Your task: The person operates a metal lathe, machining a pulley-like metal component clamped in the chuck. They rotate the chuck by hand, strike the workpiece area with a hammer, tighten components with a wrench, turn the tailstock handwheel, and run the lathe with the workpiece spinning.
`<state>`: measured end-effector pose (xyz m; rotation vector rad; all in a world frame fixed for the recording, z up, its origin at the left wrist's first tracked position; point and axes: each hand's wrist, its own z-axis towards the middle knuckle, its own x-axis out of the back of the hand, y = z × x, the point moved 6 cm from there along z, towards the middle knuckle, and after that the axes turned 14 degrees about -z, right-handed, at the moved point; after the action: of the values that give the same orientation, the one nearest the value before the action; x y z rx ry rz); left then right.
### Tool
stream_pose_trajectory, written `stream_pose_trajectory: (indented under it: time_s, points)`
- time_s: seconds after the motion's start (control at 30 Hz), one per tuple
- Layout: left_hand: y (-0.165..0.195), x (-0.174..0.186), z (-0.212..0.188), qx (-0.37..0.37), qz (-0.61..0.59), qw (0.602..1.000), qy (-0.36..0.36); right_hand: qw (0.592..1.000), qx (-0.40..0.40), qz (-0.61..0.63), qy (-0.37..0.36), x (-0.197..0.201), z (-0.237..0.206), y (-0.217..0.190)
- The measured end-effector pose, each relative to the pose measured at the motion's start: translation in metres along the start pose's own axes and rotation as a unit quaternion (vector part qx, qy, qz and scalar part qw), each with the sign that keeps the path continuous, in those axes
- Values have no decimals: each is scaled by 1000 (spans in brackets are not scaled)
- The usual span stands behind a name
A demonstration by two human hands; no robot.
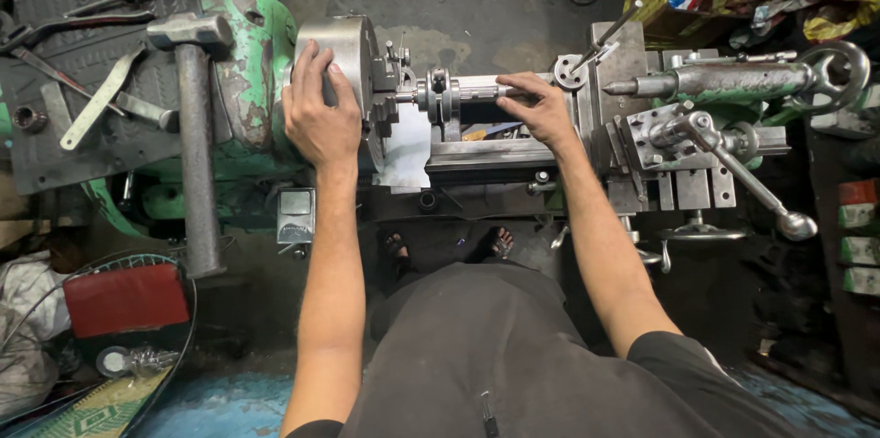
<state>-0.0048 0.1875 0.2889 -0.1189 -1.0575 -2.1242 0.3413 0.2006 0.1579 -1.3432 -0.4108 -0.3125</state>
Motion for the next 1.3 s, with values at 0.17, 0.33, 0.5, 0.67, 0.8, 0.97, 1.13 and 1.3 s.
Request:
stream_pose_trajectory:
  time_s: [0.17, 0.33, 0.5, 0.67, 0.8, 0.97, 1.13, 1.3]
  points:
    - [0, 0, 0, -2, 0, 1000, 0, 1000, -16, 24, -11, 0, 1, -1]
    - [1, 0, 0, -2, -5, 1000, 1, 998, -3, 59, -4, -2, -1, -1]
    - [3, 0, 1, -5, -5, 1000, 5, 996, 9, 94, 2, -5, -1, 0]
    - [1, 0, 0, 5, -4, 1000, 4, 995, -18, 97, -13, -4, 1, 10]
    - [2, 0, 1, -6, 3, 1000, 5, 997, -46, 67, -18, -5, 4, 18]
    - [2, 1, 1, 3, -1, 1000, 6, 977, -132, 165, -24, -13, 10, 31]
    - [1, 1, 0, -3, -1, 1000, 7, 986, -106, 120, -40, -15, 16, 33]
    - [2, 0, 0, -9, 0, 1000, 6, 986, -142, 76, -42, -21, 19, 39]
